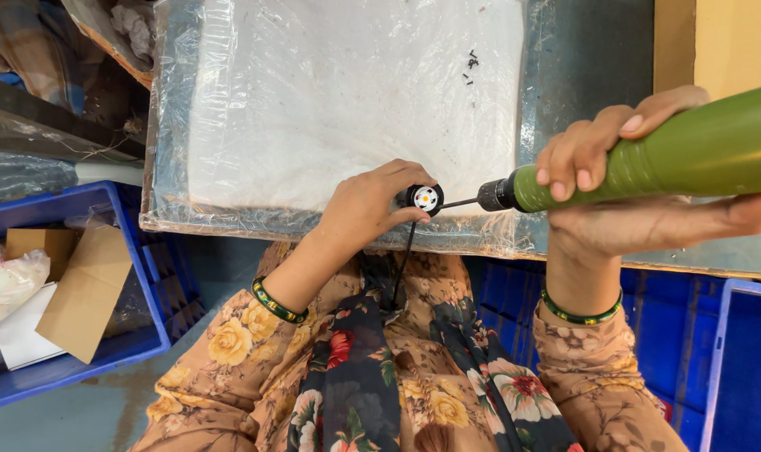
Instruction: The person assembles small LED light units by hand, placing circular covers over the LEDs and securing them with screws using a green electric screwdriver. The person repeats this process for multiple units, placing finished items into a cardboard box.
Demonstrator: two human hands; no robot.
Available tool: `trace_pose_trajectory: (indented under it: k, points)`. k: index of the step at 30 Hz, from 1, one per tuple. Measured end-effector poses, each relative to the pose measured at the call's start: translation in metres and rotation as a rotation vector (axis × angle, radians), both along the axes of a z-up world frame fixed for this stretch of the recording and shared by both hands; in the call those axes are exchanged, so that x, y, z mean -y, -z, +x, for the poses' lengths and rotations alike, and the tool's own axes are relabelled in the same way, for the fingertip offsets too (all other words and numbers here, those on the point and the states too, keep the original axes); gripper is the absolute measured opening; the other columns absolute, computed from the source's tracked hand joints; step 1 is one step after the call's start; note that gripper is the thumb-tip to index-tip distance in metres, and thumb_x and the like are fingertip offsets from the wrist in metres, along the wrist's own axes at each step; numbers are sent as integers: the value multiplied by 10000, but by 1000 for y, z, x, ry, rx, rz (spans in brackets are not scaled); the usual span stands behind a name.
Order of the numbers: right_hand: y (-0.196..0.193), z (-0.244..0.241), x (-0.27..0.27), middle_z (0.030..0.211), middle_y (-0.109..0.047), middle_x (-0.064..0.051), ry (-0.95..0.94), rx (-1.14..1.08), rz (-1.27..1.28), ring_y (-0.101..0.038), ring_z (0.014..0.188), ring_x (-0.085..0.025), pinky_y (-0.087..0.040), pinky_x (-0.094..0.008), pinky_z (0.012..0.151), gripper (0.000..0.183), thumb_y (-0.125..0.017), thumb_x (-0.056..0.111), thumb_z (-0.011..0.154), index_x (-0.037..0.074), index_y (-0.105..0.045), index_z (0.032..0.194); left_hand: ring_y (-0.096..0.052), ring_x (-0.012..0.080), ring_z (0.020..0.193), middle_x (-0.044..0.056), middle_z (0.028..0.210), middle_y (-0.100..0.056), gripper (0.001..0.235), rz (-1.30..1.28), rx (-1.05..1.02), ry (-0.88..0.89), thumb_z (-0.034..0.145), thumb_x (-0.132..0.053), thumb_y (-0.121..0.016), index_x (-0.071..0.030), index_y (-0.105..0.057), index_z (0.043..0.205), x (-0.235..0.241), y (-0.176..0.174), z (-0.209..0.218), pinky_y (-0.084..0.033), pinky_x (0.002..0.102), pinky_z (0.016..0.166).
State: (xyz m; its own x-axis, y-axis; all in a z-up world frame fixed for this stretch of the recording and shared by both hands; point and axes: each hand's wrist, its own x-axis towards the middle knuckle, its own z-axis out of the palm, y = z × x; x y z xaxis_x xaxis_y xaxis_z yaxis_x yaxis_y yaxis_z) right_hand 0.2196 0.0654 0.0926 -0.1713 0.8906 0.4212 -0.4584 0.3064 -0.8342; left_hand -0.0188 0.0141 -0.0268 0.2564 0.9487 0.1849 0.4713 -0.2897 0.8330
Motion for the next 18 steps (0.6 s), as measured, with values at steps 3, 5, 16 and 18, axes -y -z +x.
trace_pose_trajectory:
  k: [3,5,16,18]
  points:
    - [-2,-4,1,562,-421,-134,16,13,10,-424,431,-242,-407,-394,444,937,-335,931,842,9,-465,945,-706,291,997,-13,1223,-693,458,9,2,1,807,-418,-796,-194,-682,1190,0,0,0,-567,408,792]
    - [-3,-7,3,567,-424,-134,20,37,24,-437,437,-244,-417,-401,449,949,-337,935,839,2,-466,956,-707,289,989,-15,1227,-693,457,5,5,2,801,-417,-796,-194,-682,1184,0,0,1,-568,406,784]
    - [-7,-28,11,564,-497,-126,-31,180,92,-498,413,-234,-470,-387,395,973,-413,970,740,28,-498,968,-711,296,957,-14,1220,-682,442,-9,-23,1,802,-391,-797,-198,-667,1178,2,0,4,-573,418,755]
    - [-6,-28,12,583,-508,-123,-39,174,84,-505,414,-231,-472,-383,388,970,-425,972,727,33,-496,962,-711,298,948,-10,1210,-682,435,-15,-18,3,801,-382,-798,-194,-665,1170,3,0,5,-573,420,750]
